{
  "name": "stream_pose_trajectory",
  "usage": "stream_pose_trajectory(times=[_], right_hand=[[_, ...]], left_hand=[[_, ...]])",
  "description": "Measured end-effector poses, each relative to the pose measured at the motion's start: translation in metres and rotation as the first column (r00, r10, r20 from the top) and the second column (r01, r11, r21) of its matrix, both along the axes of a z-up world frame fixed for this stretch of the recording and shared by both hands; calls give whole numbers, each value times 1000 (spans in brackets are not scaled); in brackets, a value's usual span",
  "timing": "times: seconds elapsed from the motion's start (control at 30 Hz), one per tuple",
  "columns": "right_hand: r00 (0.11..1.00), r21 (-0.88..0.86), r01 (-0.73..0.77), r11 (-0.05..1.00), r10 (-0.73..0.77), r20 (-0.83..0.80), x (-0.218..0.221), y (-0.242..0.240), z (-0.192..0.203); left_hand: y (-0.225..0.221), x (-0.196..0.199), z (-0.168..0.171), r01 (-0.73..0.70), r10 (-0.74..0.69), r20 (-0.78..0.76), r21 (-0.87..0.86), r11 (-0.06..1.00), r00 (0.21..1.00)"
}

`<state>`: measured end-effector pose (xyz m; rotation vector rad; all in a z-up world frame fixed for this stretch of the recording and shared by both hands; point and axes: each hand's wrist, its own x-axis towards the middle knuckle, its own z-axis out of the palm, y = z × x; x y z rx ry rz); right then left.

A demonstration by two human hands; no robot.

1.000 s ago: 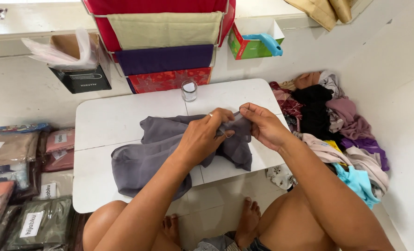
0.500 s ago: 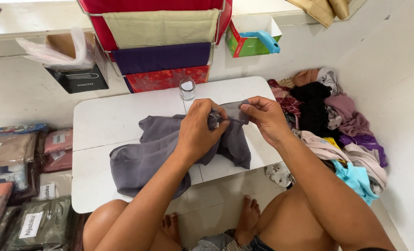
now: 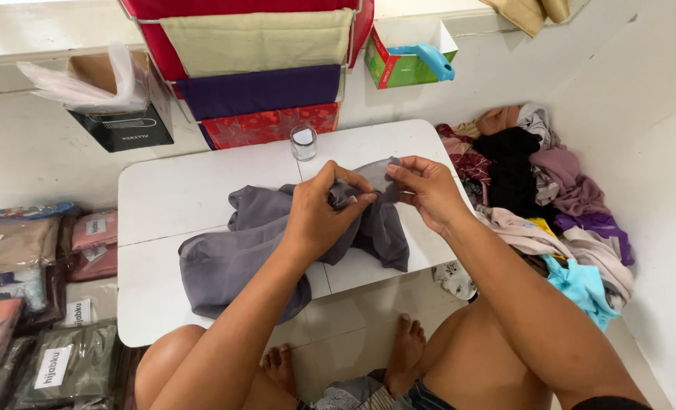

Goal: Lint-rolling, folding, and packing fabric hijabs into plastic sleeves at a packing station.

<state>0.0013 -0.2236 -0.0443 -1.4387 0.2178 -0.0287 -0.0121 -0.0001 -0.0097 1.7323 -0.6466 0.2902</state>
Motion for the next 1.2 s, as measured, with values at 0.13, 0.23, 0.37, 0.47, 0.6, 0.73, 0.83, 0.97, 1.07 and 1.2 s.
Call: stream_pose_trajectory(times=[0.13,0.23,0.37,0.47,0.6,0.73,0.83,0.97,1.07,1.2], right_hand=[[988,-246,-14,969,52,148,2,-3,5],[975,-308,-124,943,173,139,-8,4,16],[933,-318,-293,902,342,111,-12,0,5],[913,-283,-333,899,383,141,-10,-5,2],[877,-229,-387,893,434,207,-10,-9,-3],[891,-279,-339,898,402,211,-16,7,8],[911,-287,-297,911,360,199,-10,7,-4],[921,-265,-298,917,349,173,-9,6,0],[947,-226,-227,947,269,174,-7,3,6],[957,-254,-211,944,252,145,-4,-2,9]], left_hand=[[0,0,2,32,-30,-106,15,999,994],[-2,0,1,59,-56,-122,26,998,991],[-4,0,0,66,-64,-133,13,998,989],[-3,-1,6,33,-33,-148,-3,999,988],[-2,0,5,-9,2,-188,-40,999,982],[-2,1,4,-36,29,-186,-35,999,982],[-1,4,1,-20,29,-176,54,998,984],[13,9,9,2,20,-160,141,990,987],[30,16,9,58,-23,-154,231,971,988],[53,18,8,125,-54,-321,206,970,946]])
